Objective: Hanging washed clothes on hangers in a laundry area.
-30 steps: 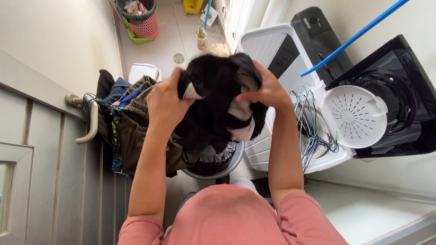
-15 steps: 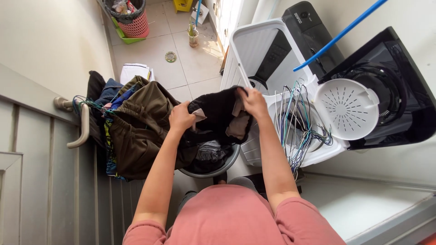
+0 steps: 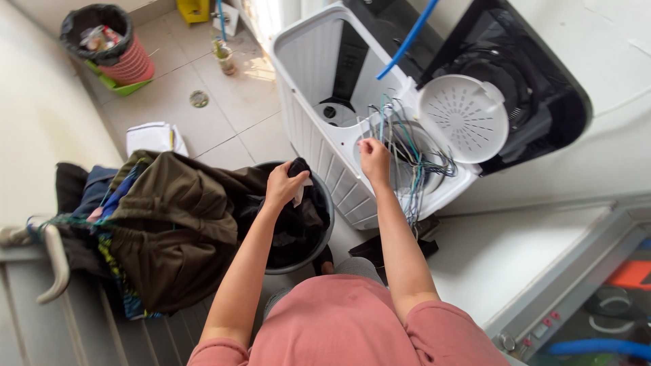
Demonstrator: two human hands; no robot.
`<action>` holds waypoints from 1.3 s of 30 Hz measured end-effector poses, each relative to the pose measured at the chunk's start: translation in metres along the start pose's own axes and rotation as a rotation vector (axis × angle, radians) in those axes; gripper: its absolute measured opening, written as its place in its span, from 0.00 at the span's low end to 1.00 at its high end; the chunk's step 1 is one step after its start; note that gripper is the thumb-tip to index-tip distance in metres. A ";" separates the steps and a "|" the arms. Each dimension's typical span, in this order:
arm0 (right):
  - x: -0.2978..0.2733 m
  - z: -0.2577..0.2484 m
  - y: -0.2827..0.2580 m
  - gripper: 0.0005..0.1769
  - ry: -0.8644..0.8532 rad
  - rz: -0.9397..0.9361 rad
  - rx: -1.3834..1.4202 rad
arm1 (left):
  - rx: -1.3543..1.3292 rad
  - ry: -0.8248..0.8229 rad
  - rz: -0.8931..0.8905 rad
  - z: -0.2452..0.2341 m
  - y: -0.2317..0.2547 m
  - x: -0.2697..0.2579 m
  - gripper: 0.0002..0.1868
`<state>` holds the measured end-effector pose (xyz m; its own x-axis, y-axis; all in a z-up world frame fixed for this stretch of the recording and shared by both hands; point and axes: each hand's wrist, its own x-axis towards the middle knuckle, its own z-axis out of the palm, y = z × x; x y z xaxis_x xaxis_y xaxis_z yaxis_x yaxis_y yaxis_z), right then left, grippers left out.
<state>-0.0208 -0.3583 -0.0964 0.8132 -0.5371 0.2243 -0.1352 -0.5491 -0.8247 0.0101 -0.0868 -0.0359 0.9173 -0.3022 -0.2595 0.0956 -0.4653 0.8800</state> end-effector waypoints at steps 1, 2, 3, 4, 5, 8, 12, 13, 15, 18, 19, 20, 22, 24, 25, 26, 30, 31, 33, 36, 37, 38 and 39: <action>0.003 -0.009 0.022 0.11 0.016 0.014 -0.005 | 0.006 -0.020 0.006 0.007 0.002 0.002 0.19; 0.006 -0.019 0.044 0.10 0.145 0.023 -0.057 | 0.055 -0.011 0.040 0.015 0.004 0.004 0.19; 0.008 -0.027 0.065 0.09 0.271 0.031 -0.109 | 0.103 0.000 0.073 0.021 0.006 0.006 0.18; 0.006 -0.035 0.085 0.09 0.283 0.044 -0.114 | 0.109 -0.017 0.078 0.028 0.009 0.008 0.18; 0.006 -0.042 0.103 0.09 0.335 0.083 -0.095 | 0.132 -0.023 0.092 0.035 0.013 0.012 0.19; 0.002 -0.050 0.149 0.11 0.365 0.238 -0.089 | 0.189 -0.042 0.121 0.055 0.022 0.019 0.21; -0.001 -0.043 0.201 0.20 0.305 0.352 -0.301 | 0.227 -0.035 0.199 0.081 0.022 0.032 0.23; -0.001 -0.043 0.200 0.20 0.311 0.355 -0.303 | 0.226 -0.041 0.203 0.085 0.026 0.034 0.23; -0.004 -0.043 0.198 0.25 0.249 0.510 -0.296 | 0.237 -0.071 0.195 0.091 0.034 0.035 0.22; -0.003 -0.034 0.231 0.28 0.233 0.439 -0.333 | 0.255 -0.115 0.147 0.099 0.037 0.036 0.21; -0.001 -0.043 0.206 0.28 0.236 0.439 -0.333 | 0.255 -0.117 0.150 0.102 0.034 0.039 0.21; 0.001 -0.052 0.180 0.25 0.176 0.617 -0.129 | 0.247 -0.108 0.170 0.104 0.032 0.042 0.21; 0.002 -0.060 0.164 0.23 0.111 0.786 0.078 | 0.236 -0.097 0.190 0.106 0.030 0.045 0.21; 0.004 -0.056 0.183 0.15 0.216 0.684 0.242 | 0.245 -0.091 0.203 0.107 0.032 0.047 0.20; 0.006 -0.061 0.167 0.15 0.213 0.681 0.241 | 0.243 -0.088 0.202 0.107 0.032 0.048 0.20; 0.008 -0.067 0.152 0.13 0.238 0.696 0.360 | 0.253 -0.094 0.196 0.106 0.032 0.049 0.20; 0.013 -0.073 0.126 0.09 0.243 0.605 0.705 | 0.252 -0.109 0.169 0.104 0.028 0.051 0.19; 0.015 -0.072 0.118 0.09 0.239 0.603 0.706 | 0.251 -0.105 0.168 0.103 0.028 0.050 0.19; 0.019 -0.071 0.101 0.07 0.190 0.527 0.837 | 0.246 -0.110 0.130 0.100 0.029 0.048 0.19; 0.022 -0.063 0.084 0.06 0.145 0.429 0.817 | 0.287 -0.079 0.133 0.091 0.032 0.044 0.20; 0.023 -0.061 0.075 0.06 0.137 0.425 0.817 | 0.285 -0.072 0.131 0.088 0.030 0.044 0.20; 0.025 -0.058 0.066 0.06 0.115 0.405 0.763 | 0.288 -0.045 0.131 0.086 0.028 0.045 0.21; 0.025 -0.055 0.058 0.06 0.094 0.384 0.708 | 0.291 -0.018 0.129 0.083 0.026 0.044 0.22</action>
<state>-0.0395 -0.4390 -0.1095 0.7279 -0.6743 -0.1246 0.0205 0.2031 -0.9789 0.0212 -0.1811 -0.0578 0.9074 -0.3876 -0.1623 -0.1381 -0.6397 0.7561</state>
